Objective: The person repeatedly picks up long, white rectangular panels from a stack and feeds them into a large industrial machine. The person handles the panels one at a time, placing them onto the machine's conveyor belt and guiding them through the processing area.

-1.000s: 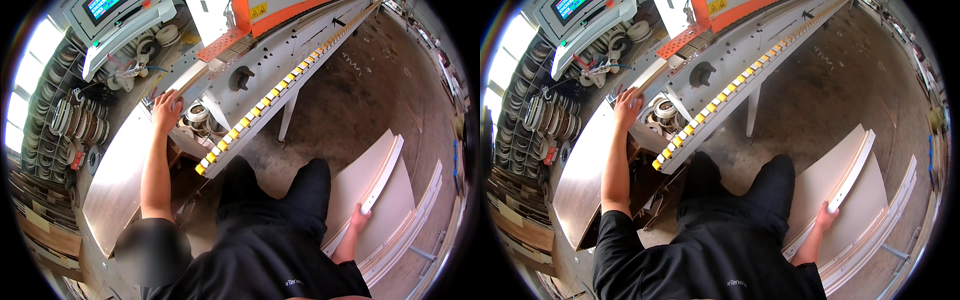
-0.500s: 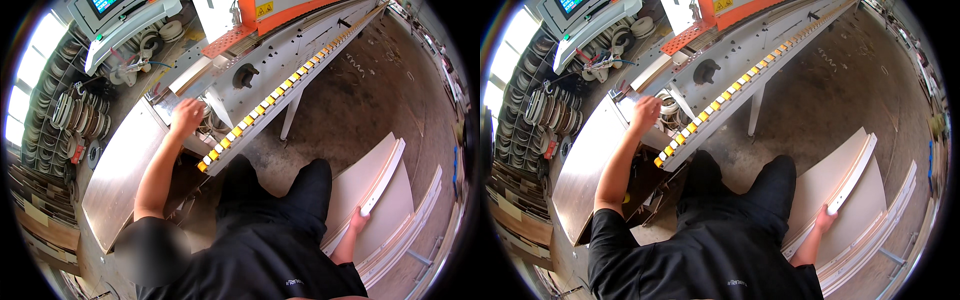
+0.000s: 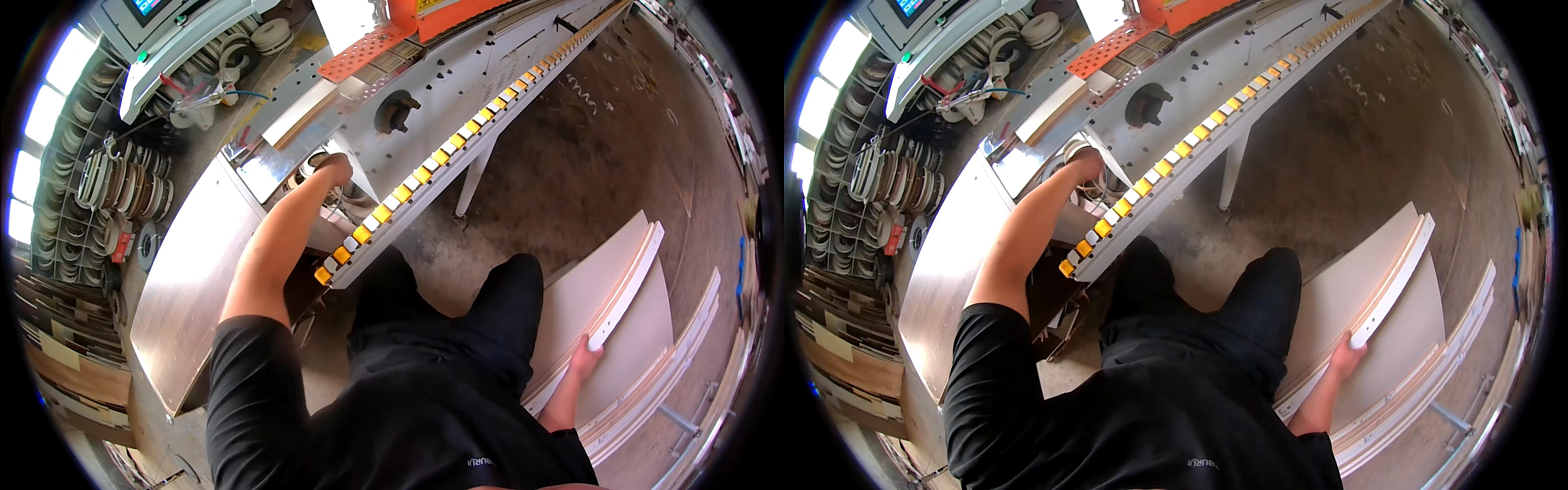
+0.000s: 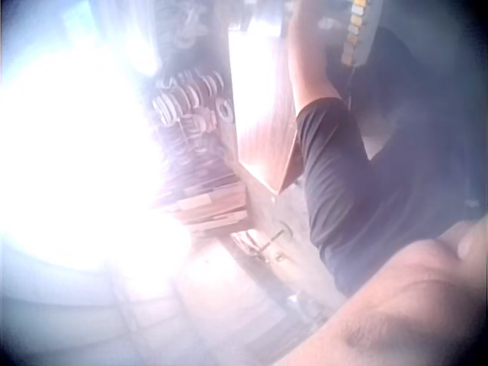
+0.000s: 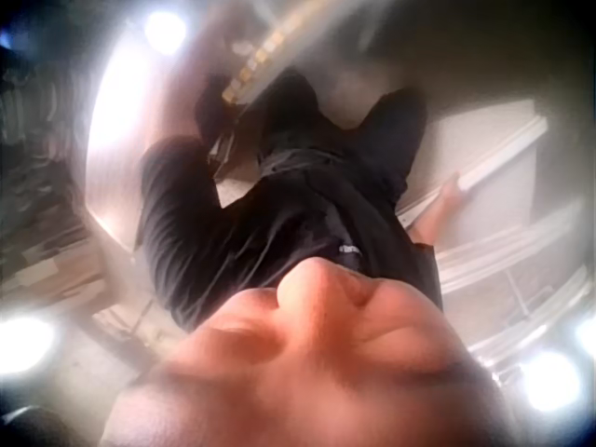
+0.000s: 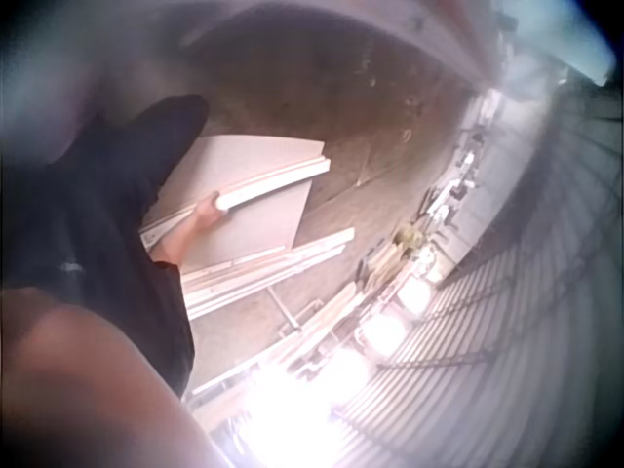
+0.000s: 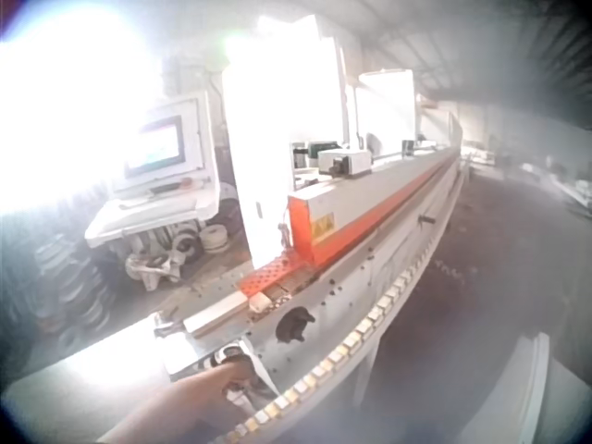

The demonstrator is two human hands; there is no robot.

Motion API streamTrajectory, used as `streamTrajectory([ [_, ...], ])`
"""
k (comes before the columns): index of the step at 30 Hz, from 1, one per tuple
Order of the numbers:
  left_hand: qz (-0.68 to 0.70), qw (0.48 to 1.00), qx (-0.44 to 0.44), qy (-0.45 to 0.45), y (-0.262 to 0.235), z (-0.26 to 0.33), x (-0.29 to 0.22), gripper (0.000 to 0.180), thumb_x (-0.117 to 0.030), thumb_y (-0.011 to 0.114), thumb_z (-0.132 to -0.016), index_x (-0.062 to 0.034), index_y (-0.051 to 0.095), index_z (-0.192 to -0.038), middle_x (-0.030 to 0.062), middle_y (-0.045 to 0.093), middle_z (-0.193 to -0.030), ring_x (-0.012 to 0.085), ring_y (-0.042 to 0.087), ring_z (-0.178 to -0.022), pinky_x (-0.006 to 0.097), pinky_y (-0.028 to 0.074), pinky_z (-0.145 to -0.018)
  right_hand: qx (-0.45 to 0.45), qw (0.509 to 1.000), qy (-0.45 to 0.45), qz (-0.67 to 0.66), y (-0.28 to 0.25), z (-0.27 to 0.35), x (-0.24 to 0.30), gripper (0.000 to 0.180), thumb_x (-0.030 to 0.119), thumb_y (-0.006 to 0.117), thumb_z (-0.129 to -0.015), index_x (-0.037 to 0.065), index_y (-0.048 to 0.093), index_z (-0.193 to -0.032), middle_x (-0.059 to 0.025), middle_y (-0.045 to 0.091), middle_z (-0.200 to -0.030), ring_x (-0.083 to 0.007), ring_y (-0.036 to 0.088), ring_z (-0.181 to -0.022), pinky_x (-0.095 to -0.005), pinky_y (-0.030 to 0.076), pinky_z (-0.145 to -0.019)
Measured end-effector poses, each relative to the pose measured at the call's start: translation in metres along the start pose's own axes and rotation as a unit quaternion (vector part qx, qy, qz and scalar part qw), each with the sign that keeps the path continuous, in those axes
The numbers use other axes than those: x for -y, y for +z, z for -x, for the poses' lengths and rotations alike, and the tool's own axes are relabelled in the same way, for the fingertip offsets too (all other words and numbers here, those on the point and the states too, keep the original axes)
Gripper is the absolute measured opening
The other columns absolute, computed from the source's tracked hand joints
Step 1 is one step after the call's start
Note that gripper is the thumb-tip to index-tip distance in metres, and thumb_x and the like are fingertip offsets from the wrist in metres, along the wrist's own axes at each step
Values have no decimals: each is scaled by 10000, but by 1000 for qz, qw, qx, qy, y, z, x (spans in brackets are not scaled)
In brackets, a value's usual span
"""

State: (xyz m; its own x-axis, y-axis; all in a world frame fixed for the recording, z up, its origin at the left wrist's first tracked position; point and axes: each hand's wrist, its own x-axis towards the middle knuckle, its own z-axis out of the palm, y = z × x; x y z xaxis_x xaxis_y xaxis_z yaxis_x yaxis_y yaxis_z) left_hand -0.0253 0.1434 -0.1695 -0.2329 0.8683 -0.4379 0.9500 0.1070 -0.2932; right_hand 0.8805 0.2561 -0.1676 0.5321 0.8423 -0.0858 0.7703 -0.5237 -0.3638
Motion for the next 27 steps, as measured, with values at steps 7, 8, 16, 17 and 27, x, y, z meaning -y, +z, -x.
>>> streamTrajectory([
  [7,147,976,-89,-134,-18,8,9,300,-199,640,-967,-75,876,-1106,194,826,-1180,404,798,-1095,511,647,-941,-13,1000,-3,1,0,2,0,874,620,699,-975,38,506,-1599,-244,691,-1487,-444,685,-1326,-547,544,-1110],
  [8,215,956,-116,-160,-23,8,8,306,-227,639,-985,-78,871,-1118,200,820,-1191,416,786,-1121,519,634,-963,-11,1000,-1,-5,0,2,-3,873,619,699,-976,37,507,-1597,-244,695,-1481,-446,686,-1322,-548,544,-1108],
  [16,337,891,-163,-257,-36,10,-2,302,-315,663,-1013,-135,854,-1162,201,805,-1210,439,754,-1155,545,588,-1000,-23,1000,-18,7,4,-3,-7,845,601,708,-977,36,525,-1578,-239,720,-1441,-453,700,-1296,-546,551,-1092],
  [17,345,887,-169,-257,-36,12,-2,298,-316,663,-1011,-143,856,-1159,195,808,-1198,436,756,-1143,543,590,-988,-17,1000,-16,3,3,-3,-7,843,600,708,-977,37,526,-1577,-236,718,-1444,-451,698,-1300,-545,549,-1095],
  [27,345,876,-202,-270,-39,17,-10,278,-284,643,-991,-193,867,-1128,163,820,-1149,419,765,-1095,540,601,-943,-21,999,6,30,-2,5,3,858,618,699,-971,52,521,-1590,-224,683,-1506,-434,673,-1347,-542,532,-1127],
])
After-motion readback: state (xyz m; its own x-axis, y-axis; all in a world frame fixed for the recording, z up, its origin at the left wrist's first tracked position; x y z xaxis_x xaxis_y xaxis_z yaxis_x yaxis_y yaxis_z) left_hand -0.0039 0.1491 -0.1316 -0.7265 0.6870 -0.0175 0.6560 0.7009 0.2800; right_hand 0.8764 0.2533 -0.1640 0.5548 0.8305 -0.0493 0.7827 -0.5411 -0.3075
